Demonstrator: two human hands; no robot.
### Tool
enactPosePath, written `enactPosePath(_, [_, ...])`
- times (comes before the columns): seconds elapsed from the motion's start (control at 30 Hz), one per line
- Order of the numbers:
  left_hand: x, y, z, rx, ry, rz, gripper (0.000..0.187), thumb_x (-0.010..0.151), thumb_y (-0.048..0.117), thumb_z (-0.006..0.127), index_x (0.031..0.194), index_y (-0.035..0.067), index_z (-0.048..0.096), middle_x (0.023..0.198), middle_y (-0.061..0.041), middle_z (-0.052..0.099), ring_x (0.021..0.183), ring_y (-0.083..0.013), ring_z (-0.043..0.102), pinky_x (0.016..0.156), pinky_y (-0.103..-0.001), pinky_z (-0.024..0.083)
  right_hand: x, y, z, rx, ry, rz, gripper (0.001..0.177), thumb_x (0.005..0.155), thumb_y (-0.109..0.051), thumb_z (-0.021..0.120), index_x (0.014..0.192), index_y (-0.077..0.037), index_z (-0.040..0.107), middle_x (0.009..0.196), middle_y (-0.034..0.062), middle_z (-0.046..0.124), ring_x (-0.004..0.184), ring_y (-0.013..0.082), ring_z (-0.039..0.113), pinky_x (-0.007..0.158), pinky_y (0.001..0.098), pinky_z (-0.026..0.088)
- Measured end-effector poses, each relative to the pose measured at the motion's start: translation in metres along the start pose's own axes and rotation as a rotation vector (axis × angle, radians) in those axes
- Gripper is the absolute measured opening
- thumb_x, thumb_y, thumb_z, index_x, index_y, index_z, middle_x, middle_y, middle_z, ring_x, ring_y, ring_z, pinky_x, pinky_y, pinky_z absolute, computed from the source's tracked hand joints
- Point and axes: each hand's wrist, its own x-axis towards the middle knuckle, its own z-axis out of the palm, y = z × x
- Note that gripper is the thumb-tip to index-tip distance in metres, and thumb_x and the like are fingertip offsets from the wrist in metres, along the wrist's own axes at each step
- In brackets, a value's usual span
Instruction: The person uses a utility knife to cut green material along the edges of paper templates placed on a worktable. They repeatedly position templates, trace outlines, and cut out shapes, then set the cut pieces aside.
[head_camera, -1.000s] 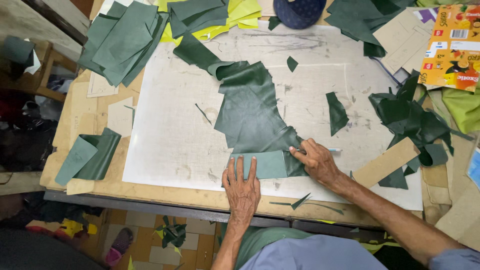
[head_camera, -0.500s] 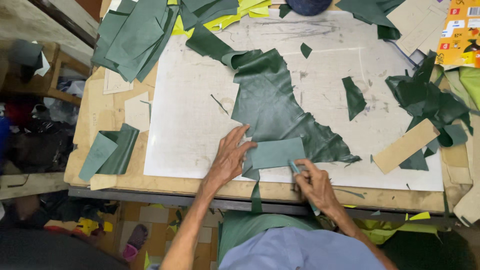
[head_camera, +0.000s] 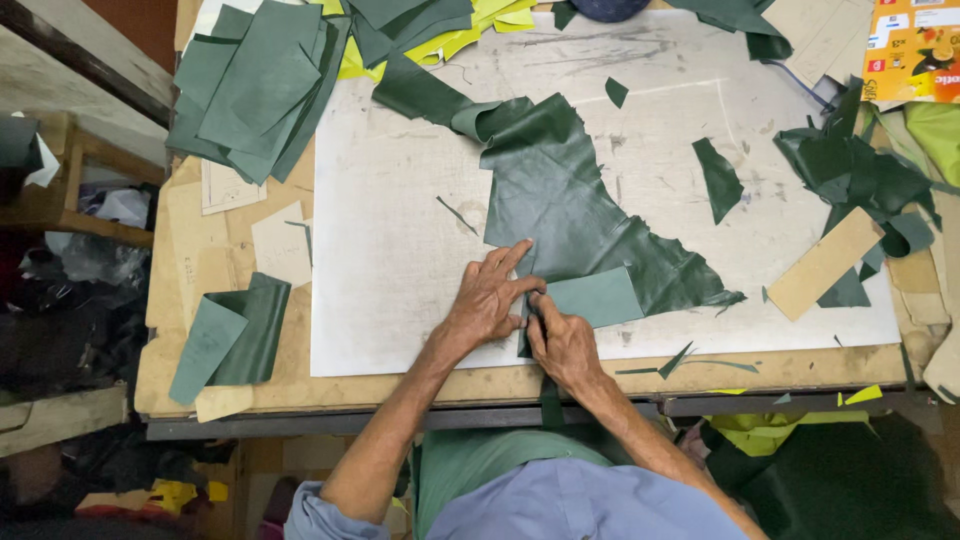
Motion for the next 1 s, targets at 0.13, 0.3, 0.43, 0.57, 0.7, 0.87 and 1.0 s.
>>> enactPosePath(0.13, [-0.001,0.0,0.002,0.038,0.047,0.039,0.065,0.056,0.009,0.09,0.118,0.021,0.074,0.164,-0.013,0.033,0.139,-0.0297,0.041,0.099,-0.044,0.038,-0.001,0.009,0.003,-0.053,-0.058,-0.013,0.032,0.089,-0.007,0.065,0.12,-0.001,0.061,0.065,0.0242,0.065,0.061,0.0419,0.067,0.058,0.0511,0.052])
enactPosePath(0.3, [-0.007,0.011,-0.003,0.06,0.056,0.046,0.061,0.062,0.01,0.089,0.121,0.017,0.073,0.161,-0.018,0.035,0.14,-0.031,0.041,0.101,-0.045,0.038,-0.051,0.005,-0.011,-0.087,-0.127,-0.014,0.04,0.088,-0.006,0.065,0.127,0.001,0.06,0.068,0.0241,0.067,0.061,0.0422,0.067,0.057,0.0508,0.052])
enactPosePath(0.43, [-0.013,0.028,-0.009,0.071,0.101,0.035,0.057,0.066,0.008,0.084,0.122,0.012,0.073,0.157,-0.021,0.038,0.139,-0.0331,0.042,0.102,-0.045,0.038,-0.079,0.001,-0.032,-0.103,-0.155,-0.11,0.042,0.088,-0.005,0.065,0.129,0.0,0.058,0.08,0.022,0.071,0.067,0.0395,0.069,0.06,0.0479,0.054])
enactPosePath(0.57, [-0.02,0.042,-0.012,0.203,0.179,0.076,0.042,0.078,0.0,0.069,0.119,0.006,0.074,0.151,-0.019,0.05,0.135,-0.0312,0.048,0.105,-0.042,0.041,-0.045,0.03,-0.082,-0.037,-0.424,-0.045,0.039,0.092,-0.009,0.067,0.131,-0.012,0.062,0.089,0.0177,0.075,0.071,0.0348,0.072,0.065,0.0448,0.057])
enactPosePath(0.7, [-0.017,0.053,0.0,0.23,0.186,0.078,0.032,0.087,0.001,0.064,0.118,-0.001,0.072,0.136,-0.014,0.06,0.123,-0.0288,0.054,0.1,-0.041,0.043,-0.01,0.055,-0.104,-0.249,-0.45,-0.355,0.058,0.08,-0.001,0.067,0.137,-0.015,0.06,0.096,0.0121,0.069,0.08,0.0291,0.068,0.067,0.0393,0.058])
enactPosePath(0.87, [-0.02,0.061,0.008,0.125,0.147,0.008,0.045,0.08,0.008,0.072,0.122,-0.009,0.065,0.128,-0.017,0.061,0.117,-0.031,0.055,0.099,-0.04,0.045,0.006,0.063,-0.088,-0.313,-0.53,-0.679,0.067,0.078,0.004,0.066,0.142,-0.015,0.057,0.096,0.0085,0.063,0.085,0.0252,0.065,0.071,0.0388,0.056])
enactPosePath(1.0, [-0.026,0.064,0.01,0.07,0.246,0.013,0.047,0.081,0.004,0.072,0.126,-0.005,0.063,0.134,-0.018,0.056,0.126,-0.0342,0.052,0.103,-0.044,0.044,0.004,0.064,-0.081,-0.317,-0.587,-0.634,0.074,0.077,0.003,0.066,0.148,-0.013,0.053,0.092,0.0096,0.062,0.085,0.0269,0.065,0.073,0.0409,0.056])
